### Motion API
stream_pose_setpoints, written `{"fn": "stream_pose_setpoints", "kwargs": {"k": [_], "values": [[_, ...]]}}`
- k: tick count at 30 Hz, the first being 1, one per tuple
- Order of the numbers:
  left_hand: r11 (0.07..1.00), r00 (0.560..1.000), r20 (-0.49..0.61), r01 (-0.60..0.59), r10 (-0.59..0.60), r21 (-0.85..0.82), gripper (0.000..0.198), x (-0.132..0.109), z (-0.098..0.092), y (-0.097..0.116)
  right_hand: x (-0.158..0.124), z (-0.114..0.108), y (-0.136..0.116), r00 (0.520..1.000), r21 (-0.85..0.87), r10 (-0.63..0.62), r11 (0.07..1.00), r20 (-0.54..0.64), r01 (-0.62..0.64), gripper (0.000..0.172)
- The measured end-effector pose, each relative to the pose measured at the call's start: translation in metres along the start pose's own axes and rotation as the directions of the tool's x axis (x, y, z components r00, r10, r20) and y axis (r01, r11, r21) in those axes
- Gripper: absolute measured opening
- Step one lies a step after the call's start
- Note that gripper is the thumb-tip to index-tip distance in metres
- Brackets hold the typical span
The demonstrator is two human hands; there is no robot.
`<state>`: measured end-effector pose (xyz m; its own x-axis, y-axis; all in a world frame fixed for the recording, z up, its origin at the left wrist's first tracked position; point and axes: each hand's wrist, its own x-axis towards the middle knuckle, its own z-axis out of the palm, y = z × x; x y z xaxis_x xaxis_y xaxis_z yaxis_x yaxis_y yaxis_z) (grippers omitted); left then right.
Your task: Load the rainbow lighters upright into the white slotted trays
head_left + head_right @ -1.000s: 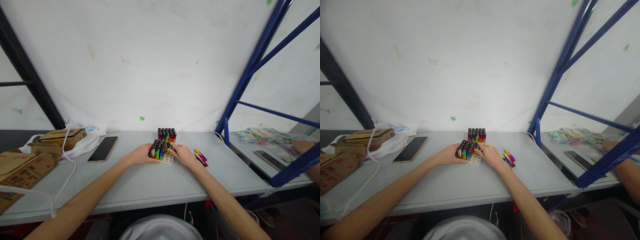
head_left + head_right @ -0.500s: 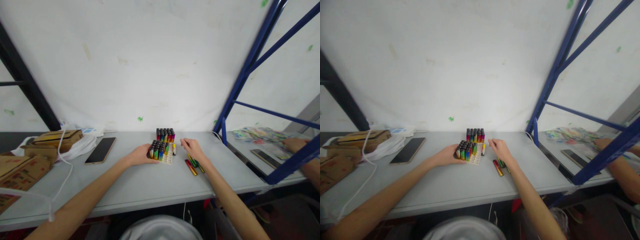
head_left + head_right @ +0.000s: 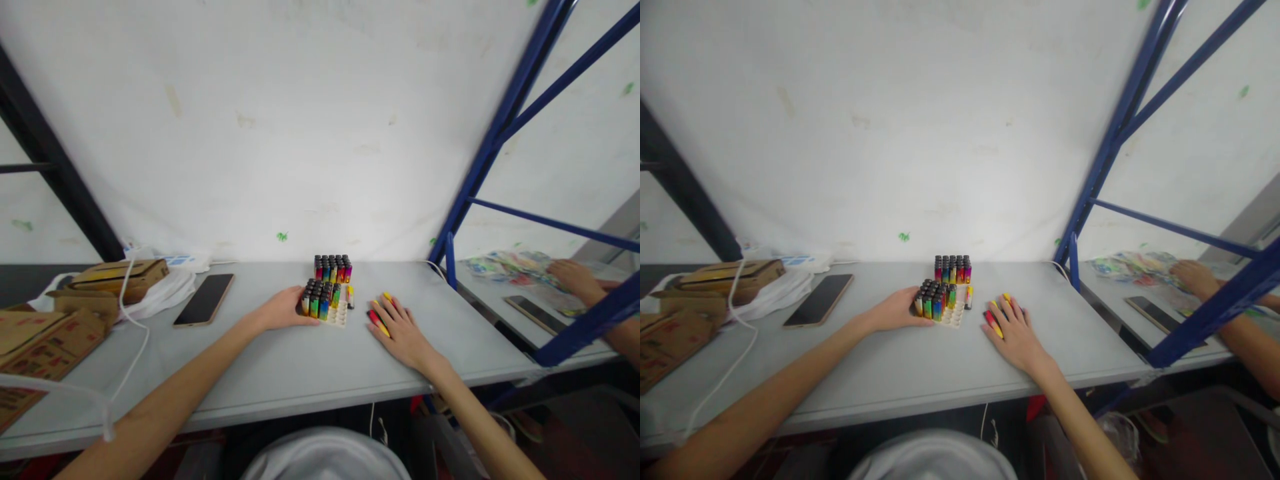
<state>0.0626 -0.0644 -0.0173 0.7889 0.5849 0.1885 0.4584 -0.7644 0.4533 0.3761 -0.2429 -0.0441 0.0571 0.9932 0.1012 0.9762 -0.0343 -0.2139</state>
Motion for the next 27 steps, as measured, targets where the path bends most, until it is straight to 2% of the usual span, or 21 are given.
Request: {"fn": "stream_pose_setpoints", "kwargs": {"k": [3,7,15,18,22,25,27], "values": [[0.999,0.999,-0.026,0.032,-0.032,-0.001,0.072,0.0,-0.001,0.002,0.016,0.007,-0.011,0.999,-0.028,0.021,0.999,-0.041,-0.022,0.069],[1.0,1.0,-0.026,0.015,-0.015,-0.012,0.071,0.0,0.0,0.001,0.031,0.014,-0.017,0.995,-0.066,0.018,0.998,-0.103,-0.024,0.065],[1.0,0.999,-0.052,0.002,-0.002,0.001,0.074,0.0,0.001,0.0,0.062,0.01,-0.015,0.991,-0.045,0.043,0.998,-0.128,-0.049,0.065],[1.0,0.999,-0.045,0.009,-0.009,0.009,0.074,0.0,0.001,0.0,0.086,0.0,-0.006,0.989,0.035,0.072,0.997,-0.133,-0.068,0.061],[0.999,0.999,-0.036,0.026,-0.025,0.02,0.072,0.0,0.001,-0.001,0.123,-0.03,0.017,0.991,0.175,0.055,0.984,-0.123,-0.033,0.052],[0.999,0.999,-0.027,0.036,-0.035,0.008,0.075,0.0,0.0,0.001,0.137,-0.047,0.037,0.971,0.186,0.197,0.968,-0.139,-0.17,0.04],[0.999,0.999,-0.021,0.035,-0.035,0.007,0.075,0.0,0.0,0.001,0.135,-0.048,0.049,0.956,0.158,0.25,0.961,-0.153,-0.226,0.034]]}}
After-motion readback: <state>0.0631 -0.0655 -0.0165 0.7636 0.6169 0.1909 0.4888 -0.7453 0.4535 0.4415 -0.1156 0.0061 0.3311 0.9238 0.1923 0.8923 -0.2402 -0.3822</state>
